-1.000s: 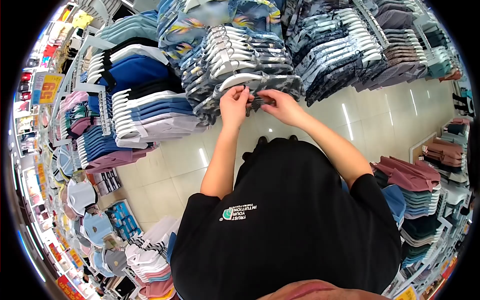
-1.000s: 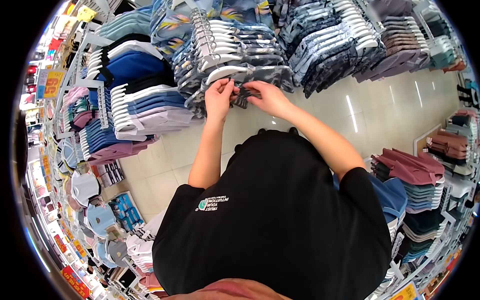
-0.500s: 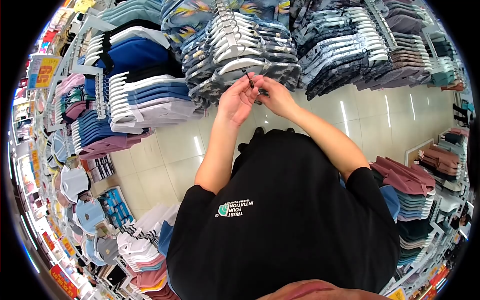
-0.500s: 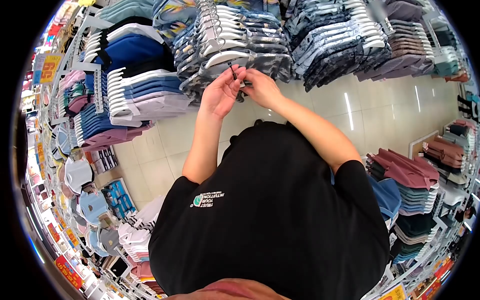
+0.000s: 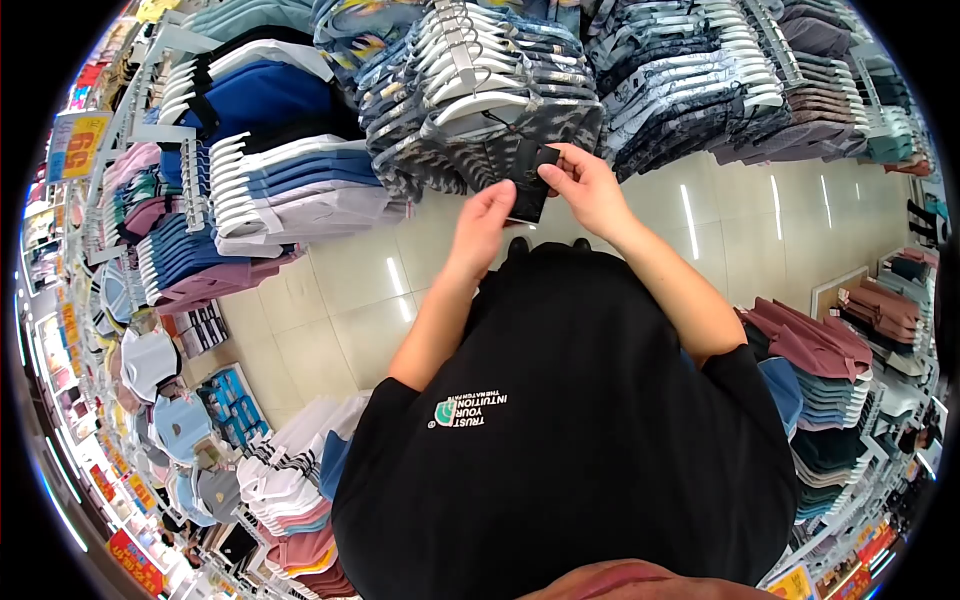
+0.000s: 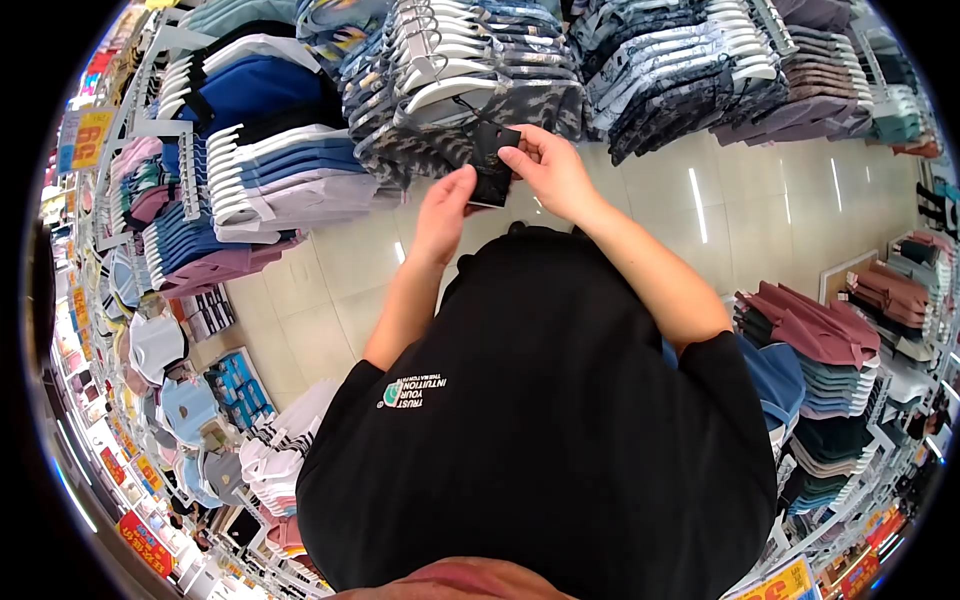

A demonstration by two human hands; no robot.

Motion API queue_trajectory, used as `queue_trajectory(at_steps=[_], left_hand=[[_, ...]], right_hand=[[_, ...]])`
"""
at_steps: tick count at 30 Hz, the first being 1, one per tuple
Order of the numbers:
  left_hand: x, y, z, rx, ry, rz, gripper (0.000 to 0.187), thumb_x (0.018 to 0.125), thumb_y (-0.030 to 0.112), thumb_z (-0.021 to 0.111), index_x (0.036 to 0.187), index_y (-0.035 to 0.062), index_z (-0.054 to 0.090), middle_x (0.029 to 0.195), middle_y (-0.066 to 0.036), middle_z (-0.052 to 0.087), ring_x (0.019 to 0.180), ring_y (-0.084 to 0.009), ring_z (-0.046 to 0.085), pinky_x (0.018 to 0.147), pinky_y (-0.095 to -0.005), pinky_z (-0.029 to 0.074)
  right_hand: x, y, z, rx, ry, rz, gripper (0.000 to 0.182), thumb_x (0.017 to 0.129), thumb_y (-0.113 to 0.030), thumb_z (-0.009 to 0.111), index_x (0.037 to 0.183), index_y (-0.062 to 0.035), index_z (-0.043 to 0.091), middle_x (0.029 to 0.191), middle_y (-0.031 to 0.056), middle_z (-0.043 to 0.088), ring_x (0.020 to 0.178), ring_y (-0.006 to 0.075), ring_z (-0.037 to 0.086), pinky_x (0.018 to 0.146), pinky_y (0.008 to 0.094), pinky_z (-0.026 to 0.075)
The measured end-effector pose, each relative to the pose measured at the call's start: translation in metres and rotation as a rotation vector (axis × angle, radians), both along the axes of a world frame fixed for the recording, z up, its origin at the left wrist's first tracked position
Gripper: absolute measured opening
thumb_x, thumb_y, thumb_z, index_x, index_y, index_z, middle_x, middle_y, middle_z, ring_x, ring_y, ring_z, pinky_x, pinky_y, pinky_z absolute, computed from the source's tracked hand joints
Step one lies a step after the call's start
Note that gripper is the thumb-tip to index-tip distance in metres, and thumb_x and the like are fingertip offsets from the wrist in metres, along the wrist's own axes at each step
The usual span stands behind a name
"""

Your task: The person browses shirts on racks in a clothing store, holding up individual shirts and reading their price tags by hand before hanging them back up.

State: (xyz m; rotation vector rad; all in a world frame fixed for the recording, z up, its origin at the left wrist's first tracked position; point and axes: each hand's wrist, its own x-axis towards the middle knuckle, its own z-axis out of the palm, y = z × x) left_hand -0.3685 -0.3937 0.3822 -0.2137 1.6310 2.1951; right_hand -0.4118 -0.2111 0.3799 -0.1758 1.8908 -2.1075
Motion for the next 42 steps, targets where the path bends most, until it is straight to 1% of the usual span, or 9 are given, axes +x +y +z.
queue_trajectory(at_steps=[2, 5, 13, 18, 22, 26, 33, 38, 42], left_hand=[[0.008, 0.009, 0.003, 0.096, -0.045, -0.047, 0.036, 0.103, 0.031, 0.044, 0.117, 0.0021, 0.062, 0.106, -0.007, 0.069, 0.092, -0.013, 0.066, 0.076, -0.0268, 0.053], [0.014, 0.013, 0.005, 0.075, -0.049, -0.065, 0.034, 0.103, 0.029, 0.045, 0.116, 0.0027, 0.062, 0.103, -0.007, 0.07, 0.088, -0.0132, 0.067, 0.071, -0.0274, 0.054], [0.016, 0.02, 0.005, 0.03, -0.065, 0.064, 0.019, 0.097, 0.02, 0.058, 0.104, 0.0041, 0.065, 0.092, -0.001, 0.068, 0.078, -0.0079, 0.064, 0.064, -0.0232, 0.052], [0.018, 0.023, 0.005, 0.009, -0.034, 0.092, 0.021, 0.099, 0.023, 0.055, 0.103, 0.0044, 0.065, 0.092, -0.001, 0.068, 0.078, -0.0077, 0.063, 0.064, -0.0242, 0.051], [0.019, 0.022, 0.006, 0.17, -0.112, 0.149, 0.027, 0.101, 0.026, 0.051, 0.103, 0.0037, 0.066, 0.089, -0.002, 0.068, 0.076, -0.0083, 0.063, 0.062, -0.0237, 0.052], [0.018, 0.022, 0.007, 0.143, -0.114, 0.141, 0.029, 0.102, 0.027, 0.048, 0.103, 0.0038, 0.065, 0.089, -0.003, 0.068, 0.076, -0.009, 0.064, 0.063, -0.0242, 0.053], [0.014, 0.019, 0.007, 0.077, -0.111, 0.204, 0.021, 0.098, 0.022, 0.055, 0.103, 0.0034, 0.064, 0.09, -0.003, 0.069, 0.074, -0.0091, 0.064, 0.061, -0.023, 0.051], [0.013, 0.015, 0.005, 0.064, -0.124, 0.217, 0.019, 0.095, 0.022, 0.061, 0.104, 0.006, 0.064, 0.092, -0.001, 0.069, 0.077, -0.0089, 0.064, 0.063, -0.0253, 0.052], [0.013, 0.016, 0.005, 0.082, -0.113, 0.241, 0.017, 0.094, 0.019, 0.063, 0.105, 0.0066, 0.064, 0.093, -0.001, 0.069, 0.078, -0.0085, 0.064, 0.063, -0.0251, 0.053]], right_hand=[[0.004, 0.003, 0.007, -0.128, -0.088, -0.02, 0.032, 0.095, -0.008, 0.06, 0.125, 0.0012, 0.054, 0.096, 0.0021, 0.064, 0.08, 0.0054, 0.058, 0.07, 0.0226, 0.05], [0.008, 0.009, 0.01, -0.112, -0.114, -0.04, 0.036, 0.093, -0.006, 0.062, 0.127, 0.0003, 0.053, 0.097, 0.0025, 0.064, 0.08, 0.0037, 0.058, 0.069, 0.0217, 0.05], [0.022, 0.013, 0.002, -0.006, -0.039, -0.071, 0.043, 0.088, -0.003, 0.068, 0.128, 0.0021, 0.052, 0.093, 0.0003, 0.064, 0.08, 0.003, 0.058, 0.069, 0.0182, 0.047], [0.024, 0.013, 0.007, -0.022, -0.11, -0.068, 0.04, 0.085, -0.003, 0.071, 0.122, 0.0037, 0.056, 0.089, 0.0018, 0.067, 0.076, 0.0046, 0.06, 0.069, 0.0208, 0.049], [0.025, 0.016, 0.009, -0.078, -0.164, -0.089, 0.038, 0.088, -0.006, 0.069, 0.123, 0.0037, 0.056, 0.092, 0.004, 0.069, 0.079, 0.0054, 0.062, 0.069, 0.0206, 0.049], [0.025, 0.021, -0.004, -0.028, -0.161, -0.094, 0.038, 0.093, -0.013, 0.064, 0.126, 0.003, 0.055, 0.093, 0.0034, 0.07, 0.08, 0.0058, 0.063, 0.066, 0.0202, 0.049], [0.024, 0.022, 0.008, -0.087, -0.271, -0.215, 0.034, 0.099, -0.018, 0.055, 0.129, -0.0018, 0.054, 0.089, 0.0012, 0.068, 0.074, 0.0055, 0.061, 0.06, 0.021, 0.048], [0.023, 0.028, 0.001, -0.323, -0.32, -0.243, 0.028, 0.1, -0.019, 0.052, 0.122, -0.0029, 0.059, 0.085, 0.0013, 0.065, 0.066, 0.0094, 0.057, 0.06, 0.0235, 0.047], [0.022, 0.031, -0.004, -0.481, -0.315, -0.182, 0.029, 0.101, -0.022, 0.051, 0.12, -0.0021, 0.059, 0.088, 0.0035, 0.065, 0.071, 0.0129, 0.06, 0.064, 0.0244, 0.047]])
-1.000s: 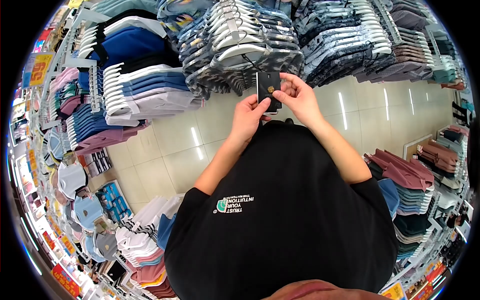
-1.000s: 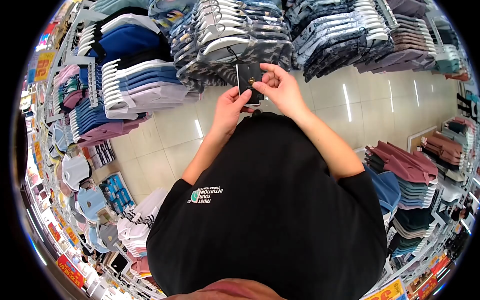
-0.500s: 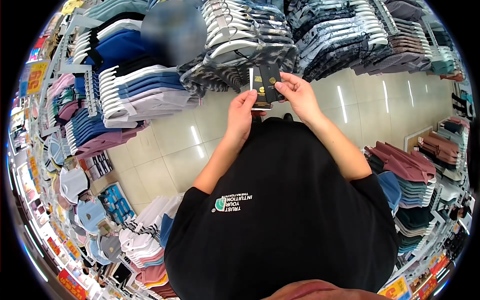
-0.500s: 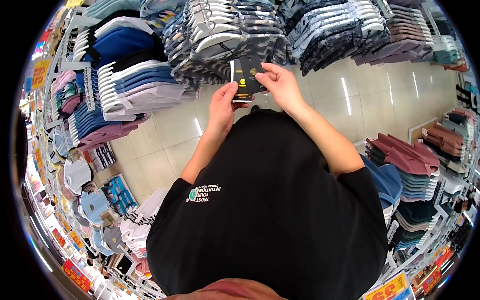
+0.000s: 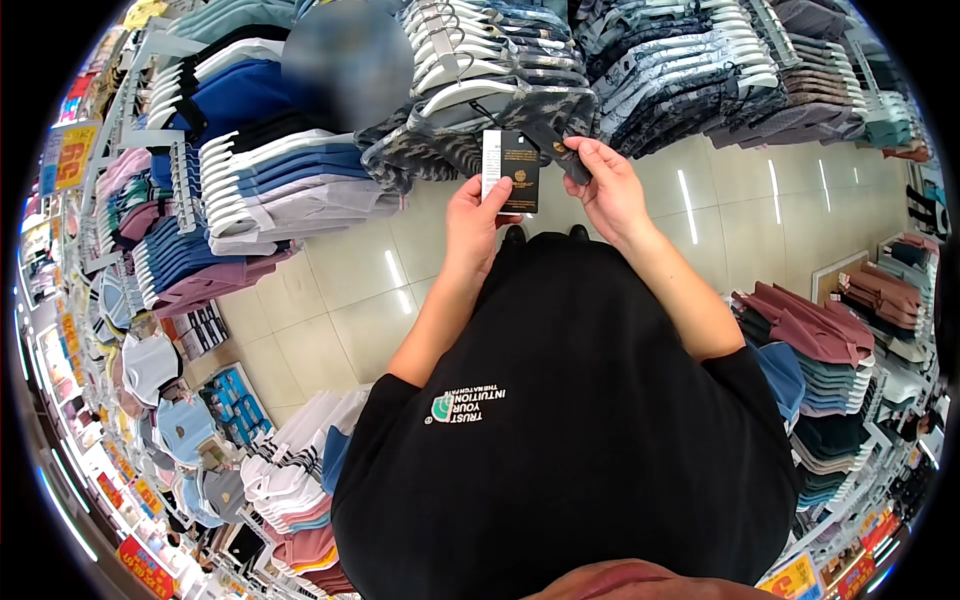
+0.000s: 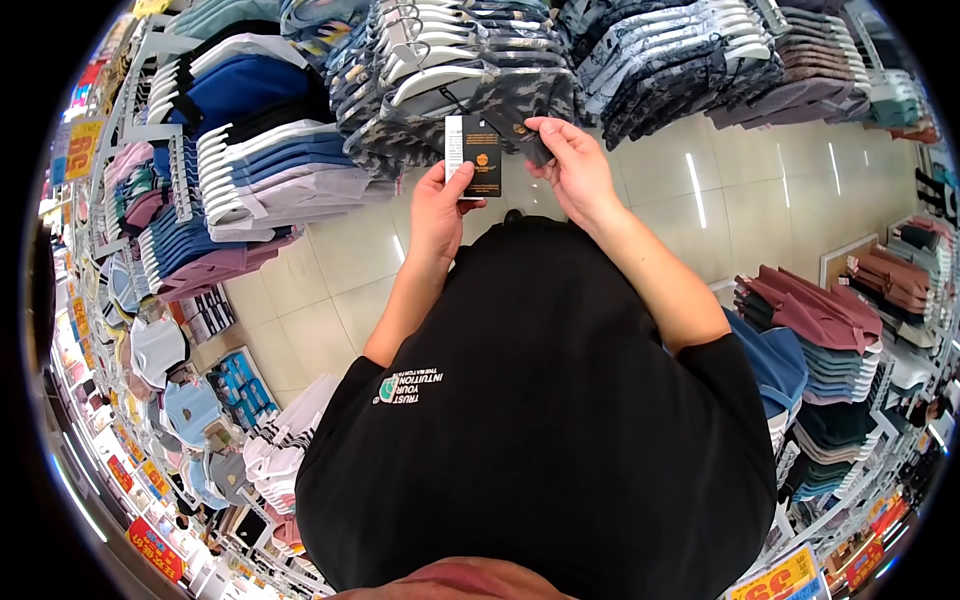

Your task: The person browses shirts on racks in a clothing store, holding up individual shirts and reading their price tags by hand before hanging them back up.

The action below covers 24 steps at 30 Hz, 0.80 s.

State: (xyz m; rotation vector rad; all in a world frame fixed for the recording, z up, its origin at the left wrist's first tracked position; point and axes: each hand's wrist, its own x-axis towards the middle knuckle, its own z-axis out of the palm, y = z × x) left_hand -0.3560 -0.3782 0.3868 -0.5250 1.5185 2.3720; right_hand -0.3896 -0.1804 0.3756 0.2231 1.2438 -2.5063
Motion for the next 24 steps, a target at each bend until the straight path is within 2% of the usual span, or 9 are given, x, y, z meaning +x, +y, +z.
queue_trajectory(at_steps=[6, 9, 11, 12, 16, 24], left_hand=[[0.0, 0.003, 0.002, 0.001, 0.036, 0.035, 0.018, 0.091, 0.015, 0.066, 0.107, 0.0068, 0.063, 0.095, -0.001, 0.069, 0.079, -0.0083, 0.065, 0.064, -0.025, 0.053], [0.0, 0.005, 0.001, -0.007, 0.059, 0.042, 0.02, 0.09, 0.014, 0.067, 0.107, 0.0069, 0.062, 0.096, -0.001, 0.069, 0.08, -0.0082, 0.065, 0.065, -0.0252, 0.053], [-0.001, 0.007, 0.002, -0.011, 0.065, 0.043, 0.021, 0.089, 0.013, 0.068, 0.108, 0.007, 0.062, 0.096, -0.001, 0.069, 0.08, -0.0083, 0.065, 0.065, -0.0254, 0.053], [-0.001, 0.008, 0.003, -0.008, 0.067, 0.042, 0.021, 0.089, 0.014, 0.069, 0.108, 0.0069, 0.062, 0.096, -0.001, 0.069, 0.08, -0.0085, 0.064, 0.066, -0.0255, 0.053], [-0.002, 0.013, 0.007, -0.044, 0.094, 0.025, 0.022, 0.089, 0.014, 0.07, 0.107, 0.0063, 0.061, 0.095, -0.001, 0.069, 0.081, -0.0088, 0.064, 0.067, -0.0259, 0.053], [-0.001, 0.014, 0.0, -0.041, 0.128, -0.009, 0.023, 0.09, 0.015, 0.068, 0.11, 0.0048, 0.063, 0.096, -0.002, 0.068, 0.082, -0.0086, 0.063, 0.069, -0.0261, 0.053]], right_hand=[[0.001, -0.003, 0.01, -0.021, -0.054, -0.061, 0.029, 0.101, -0.021, 0.051, 0.119, -0.0009, 0.06, 0.099, 0.0047, 0.067, 0.084, 0.0127, 0.064, 0.07, 0.0239, 0.048], [0.0, -0.004, 0.009, 0.063, 0.039, 0.007, 0.032, 0.097, -0.019, 0.058, 0.124, -0.001, 0.058, 0.106, 0.005, 0.066, 0.089, 0.0109, 0.063, 0.072, 0.0233, 0.048], [0.002, -0.008, 0.01, 0.297, 0.208, 0.085, 0.038, 0.092, -0.012, 0.065, 0.127, -0.001, 0.056, 0.111, 0.0057, 0.065, 0.092, 0.0085, 0.062, 0.075, 0.0222, 0.049], [0.004, -0.01, 0.018, 0.328, 0.2, 0.129, 0.046, 0.087, -0.004, 0.069, 0.13, -0.0002, 0.053, 0.114, 0.0063, 0.064, 0.094, 0.0073, 0.061, 0.075, 0.0214, 0.05], [0.007, -0.018, 0.015, 0.363, 0.275, 0.144, 0.049, 0.085, 0.003, 0.069, 0.13, -0.0006, 0.051, 0.112, 0.007, 0.065, 0.096, 0.0081, 0.061, 0.072, 0.0205, 0.051], [0.009, -0.014, 0.018, 0.479, 0.29, 0.165, 0.045, 0.084, 0.004, 0.068, 0.126, -0.0025, 0.054, 0.109, 0.0065, 0.066, 0.091, 0.0074, 0.062, 0.072, 0.0209, 0.05]])
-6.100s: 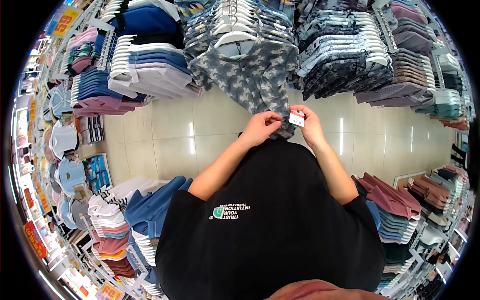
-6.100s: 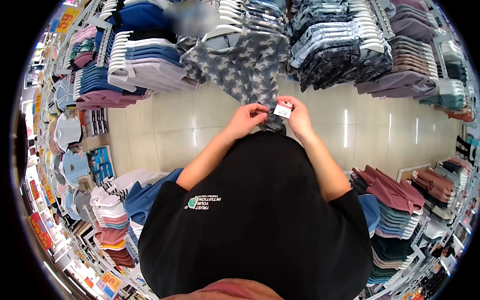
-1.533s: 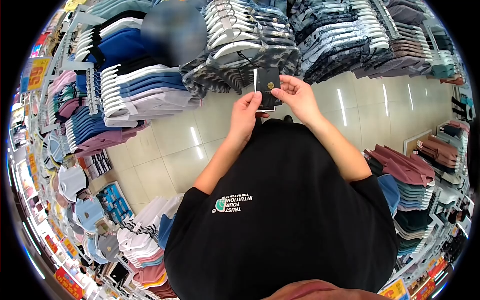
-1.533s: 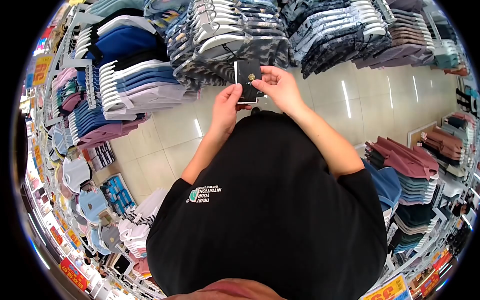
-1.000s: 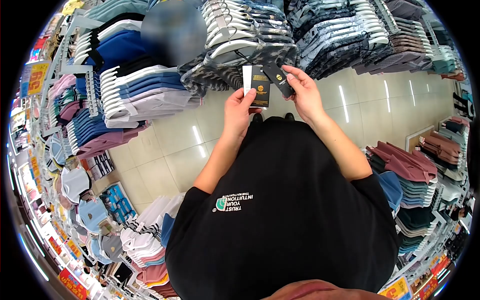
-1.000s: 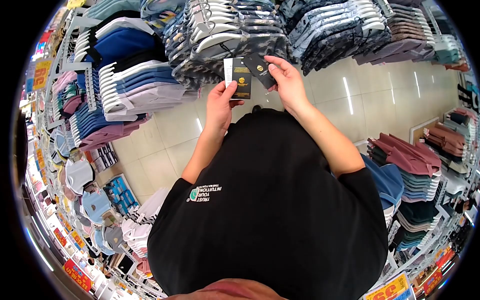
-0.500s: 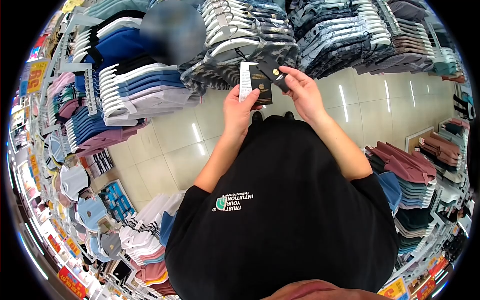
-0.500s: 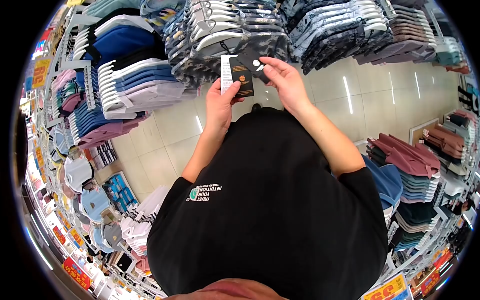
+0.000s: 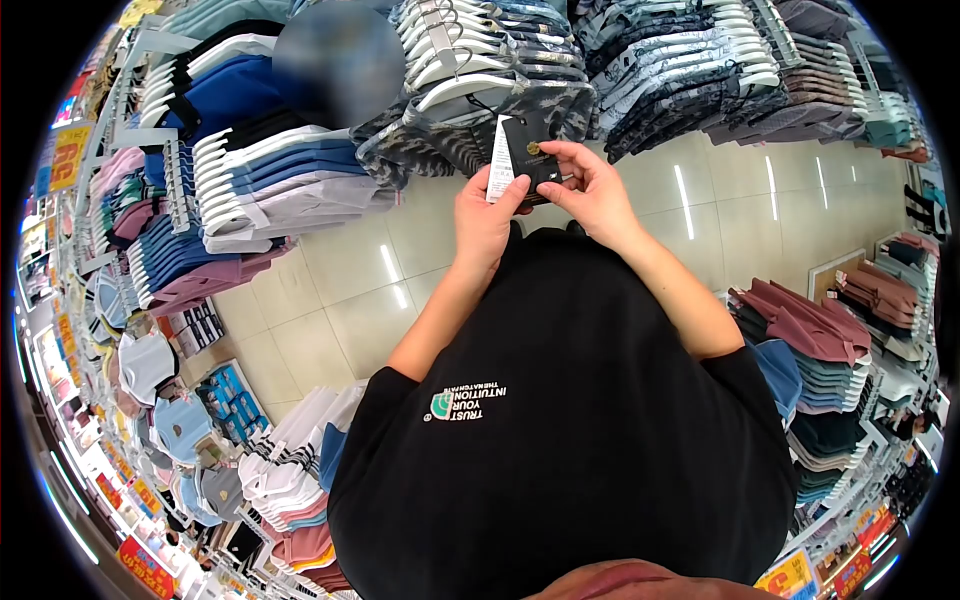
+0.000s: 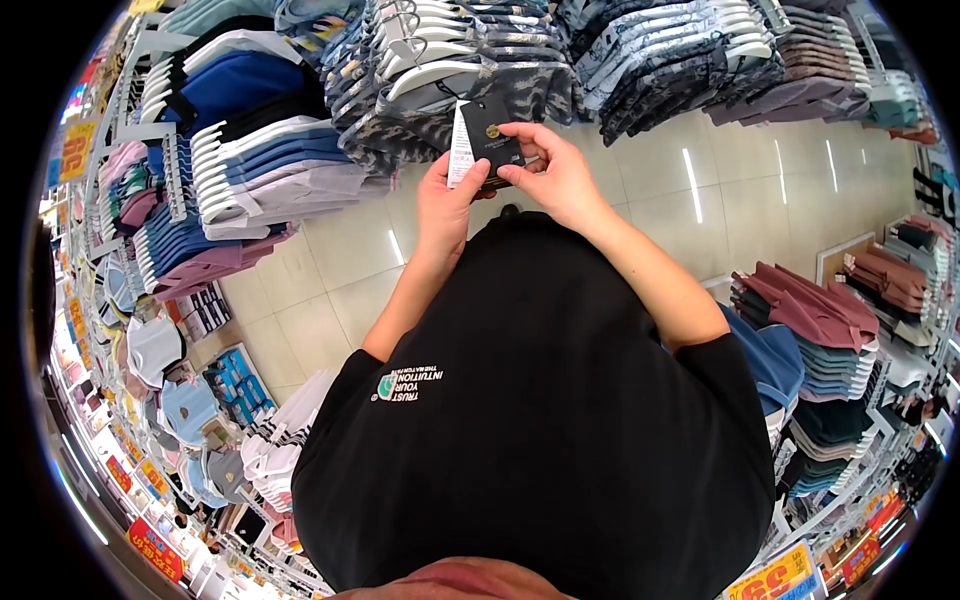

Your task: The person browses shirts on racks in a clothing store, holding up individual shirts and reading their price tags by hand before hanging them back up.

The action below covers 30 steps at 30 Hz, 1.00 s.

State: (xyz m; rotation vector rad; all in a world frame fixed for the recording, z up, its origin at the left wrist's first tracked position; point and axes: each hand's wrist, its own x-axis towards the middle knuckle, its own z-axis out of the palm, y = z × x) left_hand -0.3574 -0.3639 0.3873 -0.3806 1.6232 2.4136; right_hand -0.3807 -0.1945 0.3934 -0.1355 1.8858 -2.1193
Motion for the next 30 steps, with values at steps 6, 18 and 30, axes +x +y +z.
queue_trajectory(at_steps=[6, 18, 30], left_hand=[[0.0, 0.001, 0.003, 0.032, -0.003, -0.011, 0.02, 0.095, 0.017, 0.06, 0.109, 0.0035, 0.064, 0.098, -0.002, 0.067, 0.083, -0.0091, 0.064, 0.068, -0.027, 0.055], [-0.001, -0.008, -0.002, 0.354, -0.083, -0.026, 0.031, 0.103, 0.024, 0.041, 0.119, 0.0035, 0.056, 0.106, -0.007, 0.066, 0.091, -0.0165, 0.065, 0.077, -0.0356, 0.055], [-0.001, -0.007, -0.004, 0.392, -0.043, -0.072, 0.031, 0.104, 0.027, 0.04, 0.121, 0.0057, 0.056, 0.109, -0.006, 0.066, 0.093, -0.015, 0.064, 0.077, -0.0326, 0.053]], right_hand=[[0.0, 0.0, -0.007, -0.017, 0.023, -0.052, 0.044, 0.083, 0.006, 0.067, 0.125, -0.0017, 0.055, 0.108, 0.0058, 0.066, 0.089, 0.0067, 0.062, 0.071, 0.02, 0.049], [0.0, 0.001, -0.006, -0.067, 0.022, -0.126, 0.038, 0.088, 0.006, 0.059, 0.126, 0.0, 0.054, 0.109, 0.0026, 0.062, 0.091, 0.0033, 0.058, 0.073, 0.0168, 0.046], [0.0, 0.004, 0.015, 0.363, 0.337, -0.04, 0.06, 0.075, -0.009, 0.079, 0.13, -0.0116, 0.056, 0.14, 0.0068, 0.045, 0.111, 0.0161, 0.054, 0.076, 0.0248, 0.048]])
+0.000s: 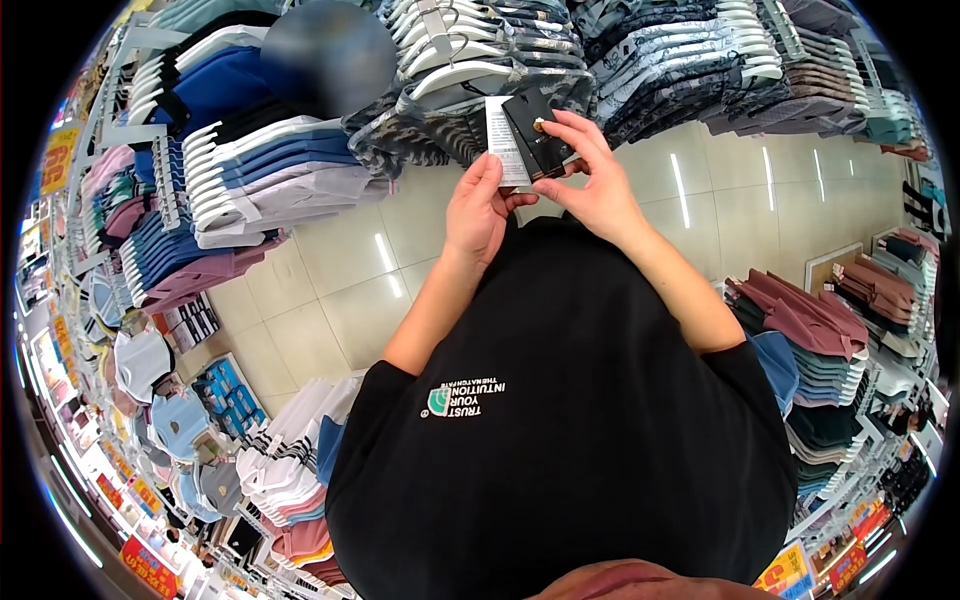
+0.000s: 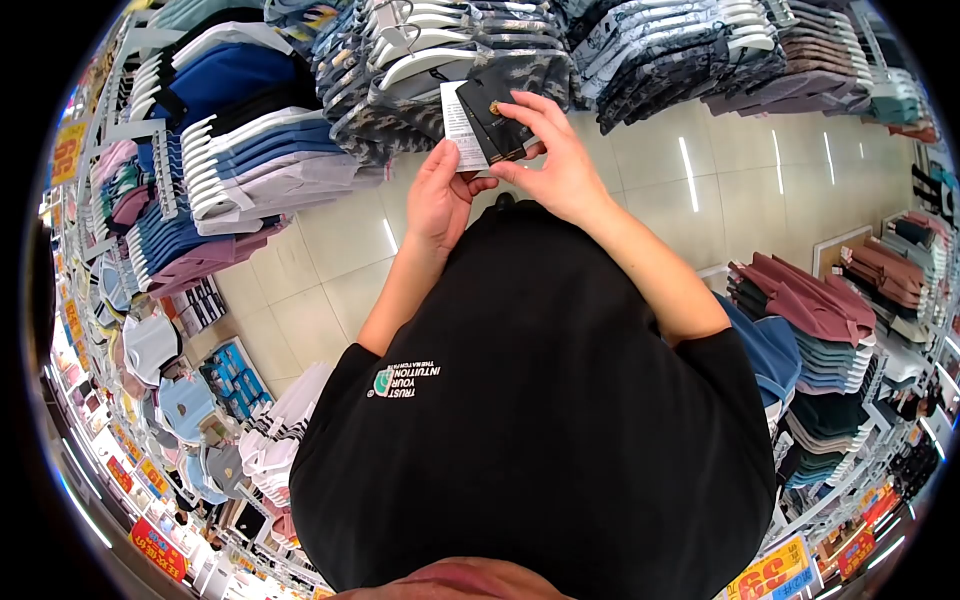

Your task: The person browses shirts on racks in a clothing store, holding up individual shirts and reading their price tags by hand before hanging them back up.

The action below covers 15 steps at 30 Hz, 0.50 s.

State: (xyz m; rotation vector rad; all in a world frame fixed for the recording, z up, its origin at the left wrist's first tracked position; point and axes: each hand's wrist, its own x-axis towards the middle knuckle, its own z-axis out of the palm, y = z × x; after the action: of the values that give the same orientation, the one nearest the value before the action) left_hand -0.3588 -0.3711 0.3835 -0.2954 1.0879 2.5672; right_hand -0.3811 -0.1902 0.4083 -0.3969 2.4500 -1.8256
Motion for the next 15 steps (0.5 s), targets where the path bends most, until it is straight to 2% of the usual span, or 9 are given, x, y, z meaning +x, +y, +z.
queue_trajectory(at_steps=[1, 2, 4, 8, 10, 11, 13, 14, 15], left_hand=[[0.0, 0.0, 0.0, -0.009, 0.015, -0.014, 0.031, 0.104, 0.028, 0.041, 0.121, 0.0057, 0.056, 0.108, -0.005, 0.066, 0.092, -0.0143, 0.064, 0.077, -0.0315, 0.053], [0.0, 0.001, 0.001, -0.009, 0.015, -0.014, 0.031, 0.104, 0.028, 0.041, 0.121, 0.0057, 0.056, 0.108, -0.005, 0.066, 0.092, -0.0143, 0.064, 0.077, -0.0315, 0.053], [-0.001, 0.003, 0.001, -0.066, 0.014, 0.006, 0.033, 0.104, 0.03, 0.041, 0.121, 0.0056, 0.056, 0.107, -0.005, 0.066, 0.091, -0.0133, 0.064, 0.077, -0.0292, 0.052], [0.002, 0.004, 0.001, -0.139, 0.045, 0.006, 0.036, 0.104, 0.032, 0.041, 0.123, 0.0051, 0.057, 0.108, -0.004, 0.067, 0.093, -0.0131, 0.064, 0.077, -0.0278, 0.052], [0.002, 0.006, 0.007, -0.238, 0.12, -0.013, 0.037, 0.104, 0.032, 0.042, 0.124, 0.0049, 0.057, 0.112, -0.006, 0.066, 0.095, -0.014, 0.064, 0.077, -0.0273, 0.052], [0.002, 0.006, 0.012, -0.238, 0.12, -0.013, 0.037, 0.104, 0.032, 0.042, 0.124, 0.0049, 0.057, 0.112, -0.006, 0.066, 0.095, -0.014, 0.064, 0.077, -0.0273, 0.052], [0.002, 0.008, 0.02, -0.294, 0.158, -0.01, 0.038, 0.104, 0.032, 0.041, 0.124, 0.0047, 0.057, 0.116, -0.007, 0.066, 0.098, -0.015, 0.064, 0.078, -0.0271, 0.051], [0.002, 0.007, 0.019, -0.293, 0.157, -0.011, 0.038, 0.104, 0.032, 0.041, 0.124, 0.0047, 0.057, 0.116, -0.007, 0.066, 0.098, -0.015, 0.064, 0.078, -0.0271, 0.051], [0.002, 0.005, 0.017, -0.324, 0.175, -0.01, 0.037, 0.105, 0.03, 0.039, 0.124, 0.0045, 0.057, 0.118, -0.009, 0.065, 0.099, -0.0166, 0.065, 0.078, -0.0276, 0.051]], right_hand=[[0.0, 0.0, 0.002, 0.062, 0.037, 0.02, 0.067, 0.07, -0.012, 0.083, 0.131, -0.0137, 0.056, 0.142, 0.007, 0.042, 0.114, 0.0188, 0.053, 0.077, 0.0272, 0.048], [0.001, 0.0, 0.006, 0.062, 0.036, 0.019, 0.067, 0.07, -0.012, 0.083, 0.131, -0.0137, 0.056, 0.142, 0.007, 0.042, 0.114, 0.0188, 0.053, 0.077, 0.0272, 0.048], [0.003, -0.001, 0.011, 0.124, 0.038, 0.059, 0.071, 0.07, -0.01, 0.083, 0.135, -0.0147, 0.053, 0.147, 0.0072, 0.038, 0.126, 0.02, 0.047, 0.082, 0.0281, 0.049], [0.002, -0.002, 0.006, 0.16, 0.076, 0.03, 0.073, 0.069, -0.016, 0.085, 0.135, -0.0146, 0.052, 0.144, 0.0069, 0.042, 0.117, 0.0201, 0.052, 0.079, 0.0287, 0.049], [0.001, -0.002, -0.002, 0.034, 0.001, 0.022, 0.059, 0.082, -0.013, 0.076, 0.134, -0.0074, 0.05, 0.138, 0.0098, 0.048, 0.114, 0.0192, 0.054, 0.079, 0.0276, 0.05], [0.003, -0.002, -0.01, 0.034, 0.001, 0.022, 0.059, 0.082, -0.013, 0.076, 0.134, -0.0074, 0.05, 0.138, 0.0098, 0.048, 0.114, 0.0192, 0.054, 0.079, 0.0276, 0.05], [0.005, -0.003, -0.024, -0.341, -0.22, -0.04, 0.044, 0.095, -0.014, 0.06, 0.134, 0.0003, 0.046, 0.124, 0.0123, 0.059, 0.102, 0.0169, 0.061, 0.076, 0.0256, 0.052], [0.003, -0.002, -0.028, -0.341, -0.221, -0.041, 0.044, 0.095, -0.014, 0.06, 0.134, 0.0003, 0.046, 0.124, 0.0123, 0.059, 0.102, 0.0169, 0.061, 0.076, 0.0256, 0.052], [0.0, 0.002, -0.031, -0.395, -0.281, -0.045, 0.041, 0.098, -0.014, 0.053, 0.135, 0.0019, 0.045, 0.118, 0.011, 0.061, 0.097, 0.0156, 0.062, 0.076, 0.0257, 0.052]])
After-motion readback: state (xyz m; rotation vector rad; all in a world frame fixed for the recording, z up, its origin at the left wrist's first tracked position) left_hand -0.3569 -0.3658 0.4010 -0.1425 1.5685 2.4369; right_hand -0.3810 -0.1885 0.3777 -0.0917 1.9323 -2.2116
